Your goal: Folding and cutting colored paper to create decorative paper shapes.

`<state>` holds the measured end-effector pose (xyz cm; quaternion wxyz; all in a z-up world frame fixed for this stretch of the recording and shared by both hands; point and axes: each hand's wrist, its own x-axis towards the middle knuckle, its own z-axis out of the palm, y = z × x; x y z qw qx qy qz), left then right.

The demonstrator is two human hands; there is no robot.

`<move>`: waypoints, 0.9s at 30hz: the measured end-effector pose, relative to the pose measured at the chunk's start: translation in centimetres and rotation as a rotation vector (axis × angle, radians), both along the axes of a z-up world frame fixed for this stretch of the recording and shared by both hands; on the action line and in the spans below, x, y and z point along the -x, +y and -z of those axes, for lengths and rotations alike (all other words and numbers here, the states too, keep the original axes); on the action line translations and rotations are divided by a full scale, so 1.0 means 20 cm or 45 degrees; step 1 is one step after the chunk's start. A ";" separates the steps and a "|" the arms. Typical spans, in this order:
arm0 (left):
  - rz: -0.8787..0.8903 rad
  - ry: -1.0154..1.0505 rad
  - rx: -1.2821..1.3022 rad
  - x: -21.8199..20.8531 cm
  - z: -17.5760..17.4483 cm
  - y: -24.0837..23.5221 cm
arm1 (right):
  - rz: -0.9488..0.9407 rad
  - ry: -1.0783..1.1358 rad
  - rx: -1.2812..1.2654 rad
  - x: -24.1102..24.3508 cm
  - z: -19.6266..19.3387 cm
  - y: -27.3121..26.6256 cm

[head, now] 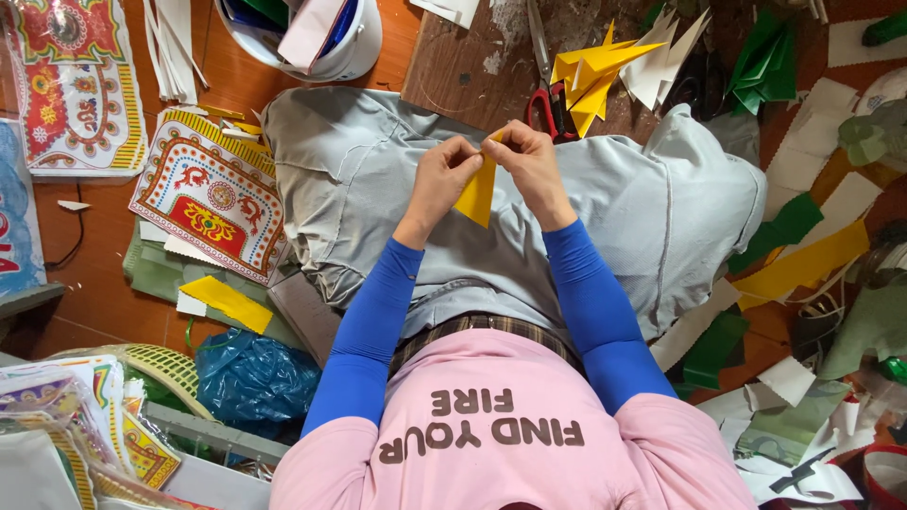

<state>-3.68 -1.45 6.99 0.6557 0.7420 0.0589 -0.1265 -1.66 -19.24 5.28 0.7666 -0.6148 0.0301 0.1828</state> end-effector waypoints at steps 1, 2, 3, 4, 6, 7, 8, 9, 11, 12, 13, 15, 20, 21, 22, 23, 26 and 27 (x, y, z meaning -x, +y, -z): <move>-0.003 -0.004 -0.001 0.00 0.01 0.01 | -0.003 -0.004 -0.001 0.00 0.01 0.00; 0.034 0.043 0.078 0.00 0.03 0.02 | 0.051 -0.066 0.008 0.00 0.02 -0.01; 0.070 0.089 0.157 0.00 0.04 0.03 | 0.104 -0.127 0.017 0.00 0.04 -0.02; 0.072 0.087 0.158 0.00 0.04 0.04 | 0.105 -0.129 0.018 -0.01 0.03 -0.03; 0.124 0.128 0.190 0.01 0.05 0.06 | 0.251 -0.110 0.034 -0.02 0.01 -0.05; 0.126 0.129 0.189 0.01 0.03 0.06 | 0.254 -0.110 0.033 -0.02 0.01 -0.05; 0.131 0.110 0.163 0.00 0.01 0.07 | 0.276 -0.119 0.049 -0.02 0.02 -0.06; 0.136 0.091 0.138 -0.01 0.00 0.07 | 0.298 -0.128 0.064 -0.03 0.02 -0.06; 0.148 0.085 0.101 -0.02 -0.01 0.08 | 0.331 -0.096 0.066 -0.03 0.00 -0.08; 0.154 0.083 0.062 -0.03 -0.01 0.09 | 0.358 -0.060 0.066 -0.04 -0.01 -0.08; 0.155 0.080 0.063 -0.04 -0.05 0.09 | 0.359 -0.063 0.066 -0.04 -0.02 -0.09; 0.168 0.072 -0.074 -0.05 -0.13 0.10 | 0.412 -0.034 0.035 -0.06 -0.03 -0.11; 0.122 0.057 0.205 -0.05 0.05 0.15 | 0.421 -0.038 -0.051 -0.07 -0.05 -0.11; 0.091 0.010 0.393 -0.04 0.07 0.15 | 0.425 -0.020 -0.093 -0.07 -0.06 -0.11; 0.092 0.015 0.394 -0.05 0.00 0.15 | 0.427 -0.015 -0.092 -0.07 -0.06 -0.10; 0.084 0.067 0.462 -0.05 -0.07 0.14 | 0.394 0.027 -0.156 -0.07 -0.05 -0.10; 0.111 0.165 0.507 -0.06 -0.06 0.16 | 0.288 0.041 -0.195 -0.06 -0.06 -0.10; 0.141 0.209 0.482 -0.06 -0.02 0.17 | 0.208 0.015 -0.172 -0.06 -0.06 -0.09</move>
